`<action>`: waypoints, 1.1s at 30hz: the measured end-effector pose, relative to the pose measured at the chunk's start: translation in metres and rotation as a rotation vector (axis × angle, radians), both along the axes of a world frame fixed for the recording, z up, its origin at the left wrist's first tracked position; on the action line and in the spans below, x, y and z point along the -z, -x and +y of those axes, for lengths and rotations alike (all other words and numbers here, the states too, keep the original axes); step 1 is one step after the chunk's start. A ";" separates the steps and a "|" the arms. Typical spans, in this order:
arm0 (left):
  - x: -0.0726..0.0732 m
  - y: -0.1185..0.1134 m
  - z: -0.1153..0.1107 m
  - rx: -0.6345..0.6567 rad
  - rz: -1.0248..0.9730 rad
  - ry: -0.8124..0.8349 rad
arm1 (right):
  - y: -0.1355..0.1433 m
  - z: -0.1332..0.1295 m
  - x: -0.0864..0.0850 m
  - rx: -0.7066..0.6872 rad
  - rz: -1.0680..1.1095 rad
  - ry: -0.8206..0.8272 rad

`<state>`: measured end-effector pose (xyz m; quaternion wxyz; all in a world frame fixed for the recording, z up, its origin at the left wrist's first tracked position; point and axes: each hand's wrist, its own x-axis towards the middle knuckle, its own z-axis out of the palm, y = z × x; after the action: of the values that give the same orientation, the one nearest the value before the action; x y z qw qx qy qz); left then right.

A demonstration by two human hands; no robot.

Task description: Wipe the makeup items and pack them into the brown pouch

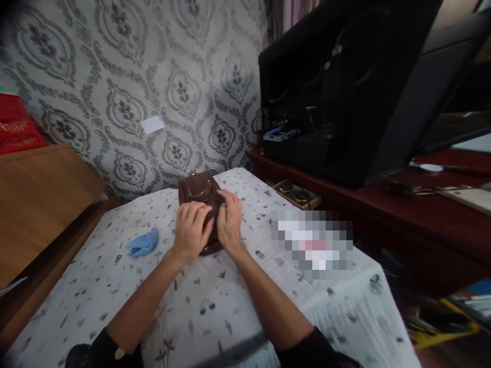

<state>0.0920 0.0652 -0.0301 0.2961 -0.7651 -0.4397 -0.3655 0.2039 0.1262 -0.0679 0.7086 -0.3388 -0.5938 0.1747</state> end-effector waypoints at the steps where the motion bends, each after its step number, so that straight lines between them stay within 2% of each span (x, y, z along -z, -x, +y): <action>1: 0.002 -0.002 -0.002 -0.005 0.087 -0.019 | -0.004 0.003 -0.001 -0.040 0.050 0.031; 3: 0.006 -0.004 -0.002 -0.025 0.155 -0.045 | -0.012 0.011 -0.005 -0.124 0.107 0.105; 5: 0.010 -0.004 0.000 -0.033 0.150 -0.069 | -0.020 0.019 -0.012 -0.204 0.065 0.144; 7: 0.012 -0.003 0.001 -0.034 0.136 -0.101 | -0.024 0.027 -0.023 -0.257 -0.078 0.103; 10: 0.015 -0.002 0.001 -0.031 0.139 -0.149 | -0.025 0.039 -0.043 -0.263 -0.335 -0.033; 13: 0.017 -0.001 0.002 -0.021 0.154 -0.160 | -0.020 0.050 -0.059 -0.251 -0.450 -0.061; 16: 0.019 0.001 0.004 -0.010 0.154 -0.160 | -0.011 0.058 -0.067 -0.305 -0.344 0.017; 21: 0.027 0.004 0.008 0.009 0.129 -0.127 | -0.003 0.067 -0.069 -0.500 -0.043 0.111; 25: 0.032 0.005 0.011 0.031 0.102 -0.123 | -0.003 0.072 -0.070 -0.630 0.026 0.150; 28: 0.031 0.004 0.011 0.030 0.110 -0.146 | -0.003 0.075 -0.073 -0.652 0.043 0.149; 33: 0.028 0.001 0.010 0.010 0.127 -0.174 | 0.003 0.078 -0.078 -0.607 0.094 0.193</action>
<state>0.0906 0.0752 -0.0580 0.3869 -0.7602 -0.3830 -0.3546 0.2013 0.2040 0.0100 0.6155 -0.2033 -0.6149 0.4491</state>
